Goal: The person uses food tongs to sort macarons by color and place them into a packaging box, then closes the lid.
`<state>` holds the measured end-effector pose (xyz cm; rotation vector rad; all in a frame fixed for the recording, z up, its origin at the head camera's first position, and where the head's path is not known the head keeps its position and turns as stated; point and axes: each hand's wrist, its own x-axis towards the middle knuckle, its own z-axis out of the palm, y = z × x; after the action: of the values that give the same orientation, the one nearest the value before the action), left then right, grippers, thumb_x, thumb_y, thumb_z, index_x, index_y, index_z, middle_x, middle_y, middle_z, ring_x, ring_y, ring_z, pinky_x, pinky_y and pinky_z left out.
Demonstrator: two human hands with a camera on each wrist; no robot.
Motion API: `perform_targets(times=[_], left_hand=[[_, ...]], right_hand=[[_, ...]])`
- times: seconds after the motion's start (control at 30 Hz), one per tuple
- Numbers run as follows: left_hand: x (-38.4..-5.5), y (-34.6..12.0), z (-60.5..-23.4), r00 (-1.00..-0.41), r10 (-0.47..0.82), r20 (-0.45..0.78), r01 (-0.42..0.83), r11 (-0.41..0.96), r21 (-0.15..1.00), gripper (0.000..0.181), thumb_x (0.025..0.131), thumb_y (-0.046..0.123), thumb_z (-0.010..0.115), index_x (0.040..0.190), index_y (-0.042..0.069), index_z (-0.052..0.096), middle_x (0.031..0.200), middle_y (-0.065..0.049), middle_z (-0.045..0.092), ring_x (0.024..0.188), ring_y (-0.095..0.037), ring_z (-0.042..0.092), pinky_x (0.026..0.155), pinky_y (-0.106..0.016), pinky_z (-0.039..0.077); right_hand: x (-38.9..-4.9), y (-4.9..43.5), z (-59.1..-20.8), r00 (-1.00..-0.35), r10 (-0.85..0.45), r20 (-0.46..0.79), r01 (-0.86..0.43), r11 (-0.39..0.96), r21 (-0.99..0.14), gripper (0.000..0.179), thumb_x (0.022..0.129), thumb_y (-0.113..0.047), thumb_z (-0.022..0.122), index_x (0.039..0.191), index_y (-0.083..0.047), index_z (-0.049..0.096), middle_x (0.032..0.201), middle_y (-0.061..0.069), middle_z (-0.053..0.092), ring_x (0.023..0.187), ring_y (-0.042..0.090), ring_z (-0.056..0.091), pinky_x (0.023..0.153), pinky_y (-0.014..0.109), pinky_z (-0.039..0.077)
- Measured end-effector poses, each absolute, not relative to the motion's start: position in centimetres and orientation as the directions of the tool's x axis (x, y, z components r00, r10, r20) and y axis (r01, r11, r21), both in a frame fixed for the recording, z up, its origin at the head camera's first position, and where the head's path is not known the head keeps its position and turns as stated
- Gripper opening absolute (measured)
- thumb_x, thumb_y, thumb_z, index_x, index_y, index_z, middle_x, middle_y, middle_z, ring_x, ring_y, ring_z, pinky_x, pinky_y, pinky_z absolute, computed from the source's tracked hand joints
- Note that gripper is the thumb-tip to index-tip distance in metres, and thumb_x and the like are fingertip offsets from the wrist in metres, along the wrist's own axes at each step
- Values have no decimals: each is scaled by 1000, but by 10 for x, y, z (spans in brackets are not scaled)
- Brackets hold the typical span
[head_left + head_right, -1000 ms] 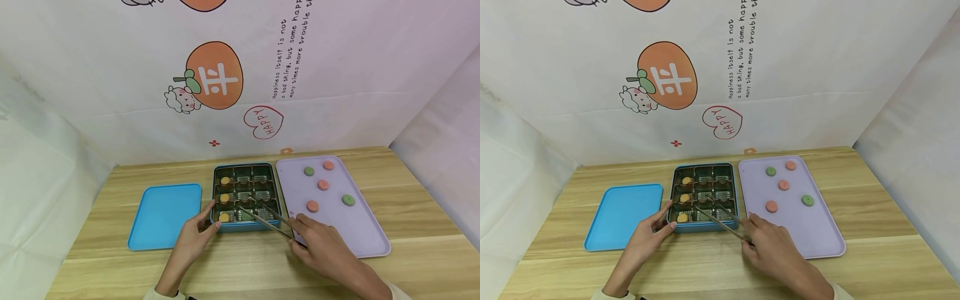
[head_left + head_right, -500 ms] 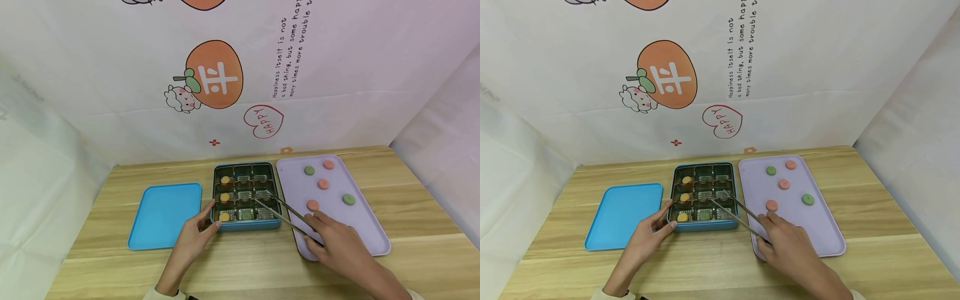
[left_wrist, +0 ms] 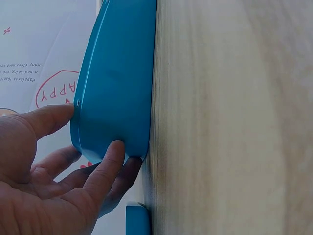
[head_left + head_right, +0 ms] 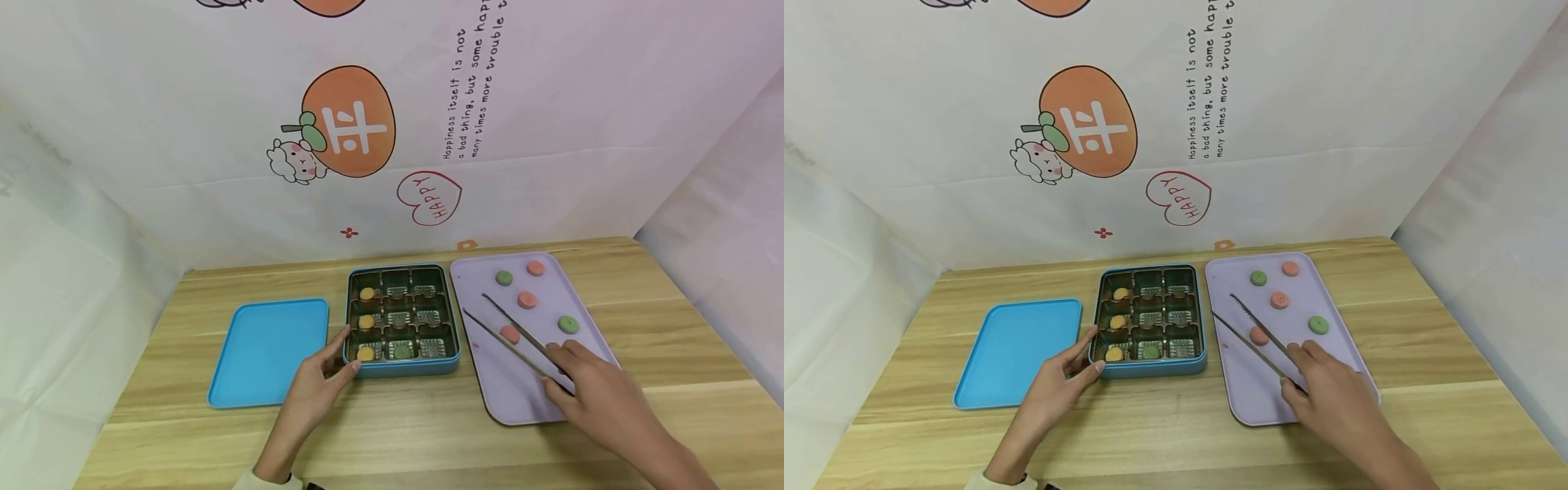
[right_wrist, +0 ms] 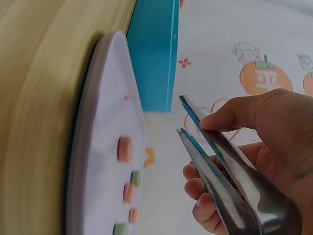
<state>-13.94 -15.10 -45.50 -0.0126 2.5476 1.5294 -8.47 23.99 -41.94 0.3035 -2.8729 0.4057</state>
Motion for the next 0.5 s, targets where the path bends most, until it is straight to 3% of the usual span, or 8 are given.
perform_targets(times=[0.37,0.5], left_hand=[[-139,-151,-454,-985,90,-146,-87,472,877,66,99,21,74,160,23,47,82,-6,51,70,-18,46,54,-28,36],[-140,-151,-454,-985,81,-154,-97,477,873,67,99,20,74,160,25,46,84,-7,53,70,-18,47,54,-27,37]], right_hand=[[-76,281,-433,-975,-93,201,-140,963,-230,42,84,-14,79,119,7,72,95,12,68,70,18,54,54,44,48],[-73,295,-440,-979,-69,190,-116,961,-250,44,84,-14,79,119,11,70,104,29,70,77,37,67,58,58,53]])
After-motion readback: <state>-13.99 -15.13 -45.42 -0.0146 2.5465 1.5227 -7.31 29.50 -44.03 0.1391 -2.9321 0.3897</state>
